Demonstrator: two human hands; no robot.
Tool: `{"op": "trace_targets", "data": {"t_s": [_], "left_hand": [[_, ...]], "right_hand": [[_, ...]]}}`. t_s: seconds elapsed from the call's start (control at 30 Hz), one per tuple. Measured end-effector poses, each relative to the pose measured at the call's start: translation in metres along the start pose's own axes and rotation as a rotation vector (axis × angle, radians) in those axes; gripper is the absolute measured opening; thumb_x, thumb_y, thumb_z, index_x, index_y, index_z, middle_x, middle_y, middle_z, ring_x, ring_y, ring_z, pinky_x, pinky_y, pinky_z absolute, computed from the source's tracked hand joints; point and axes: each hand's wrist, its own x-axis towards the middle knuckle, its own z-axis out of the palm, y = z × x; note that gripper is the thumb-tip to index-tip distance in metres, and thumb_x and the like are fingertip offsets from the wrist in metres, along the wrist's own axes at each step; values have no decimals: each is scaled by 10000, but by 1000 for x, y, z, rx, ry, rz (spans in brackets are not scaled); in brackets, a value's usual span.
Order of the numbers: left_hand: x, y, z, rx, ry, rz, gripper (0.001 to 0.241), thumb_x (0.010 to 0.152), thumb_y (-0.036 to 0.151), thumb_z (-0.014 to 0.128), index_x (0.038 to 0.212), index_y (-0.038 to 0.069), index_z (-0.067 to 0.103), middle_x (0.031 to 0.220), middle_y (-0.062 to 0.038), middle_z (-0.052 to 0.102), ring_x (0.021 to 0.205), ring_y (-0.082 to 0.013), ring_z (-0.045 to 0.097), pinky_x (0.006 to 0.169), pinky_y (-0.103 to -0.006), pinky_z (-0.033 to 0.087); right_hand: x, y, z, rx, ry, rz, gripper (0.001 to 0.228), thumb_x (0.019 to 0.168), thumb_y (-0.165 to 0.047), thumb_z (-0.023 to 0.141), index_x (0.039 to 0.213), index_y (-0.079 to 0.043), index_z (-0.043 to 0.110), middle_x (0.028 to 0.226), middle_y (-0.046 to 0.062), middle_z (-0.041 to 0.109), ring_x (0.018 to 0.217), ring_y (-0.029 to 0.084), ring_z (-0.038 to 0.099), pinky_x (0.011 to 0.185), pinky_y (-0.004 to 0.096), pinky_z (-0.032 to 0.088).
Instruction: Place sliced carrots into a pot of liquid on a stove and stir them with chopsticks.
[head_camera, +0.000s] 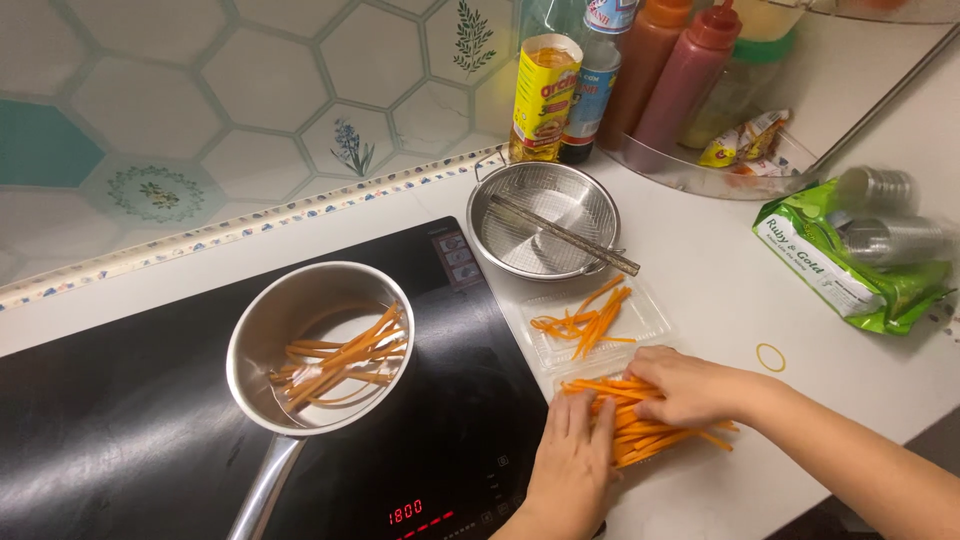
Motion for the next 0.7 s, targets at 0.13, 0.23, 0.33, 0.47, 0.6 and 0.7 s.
{"op": "trace_targets", "data": {"t_s": [0.13,0.23,0.33,0.47,0.6,0.7], "left_hand": [[2,7,-8,-156,83,-72,964,596,111,913,1446,8,470,1537,-274,362,1450,-482,331,1201,-503,291],[0,5,-6,-204,112,-60,940,582,53,935,1382,12,442,1593,-299,266,1502,-521,231,1213,-516,284],[-1,7,-8,-247,93,-93,972,595,47,940,1406,-6,407,1627,-330,161,1522,-538,149,1217,-514,280],[1,10,-13,-287,98,-139,1001,584,39,945,1404,9,372,1646,-322,90,1541,-525,115,1179,-490,258],[0,10,-12,-292,108,-151,1045,591,57,957,1419,5,322,1655,-318,64,1549,-523,102,1227,-493,280],[0,10,-12,-288,149,-169,1164,563,77,973,1482,4,263,1660,-314,65,1543,-520,113,1187,-492,239]], "right_hand": [[-9,-14,-10,92,-1,28,530,852,-327,724,1298,-80,578,1228,112,651,1213,278,587,1041,368,460],[-1,-2,-7,234,-20,40,545,829,-304,737,1305,-99,569,1214,113,682,1154,244,649,999,347,502],[13,10,-6,285,-23,-51,585,777,-288,786,1285,-91,576,1184,113,703,1092,210,674,955,337,521],[15,3,-14,204,-149,2,399,750,-269,724,1075,-45,673,966,128,752,886,207,694,809,355,555],[13,5,-13,227,-194,30,320,774,-278,698,997,-49,691,880,75,745,813,161,672,763,332,550],[13,13,-12,331,-204,30,300,808,-287,700,1011,-67,687,880,37,743,812,129,645,769,315,547]]}}
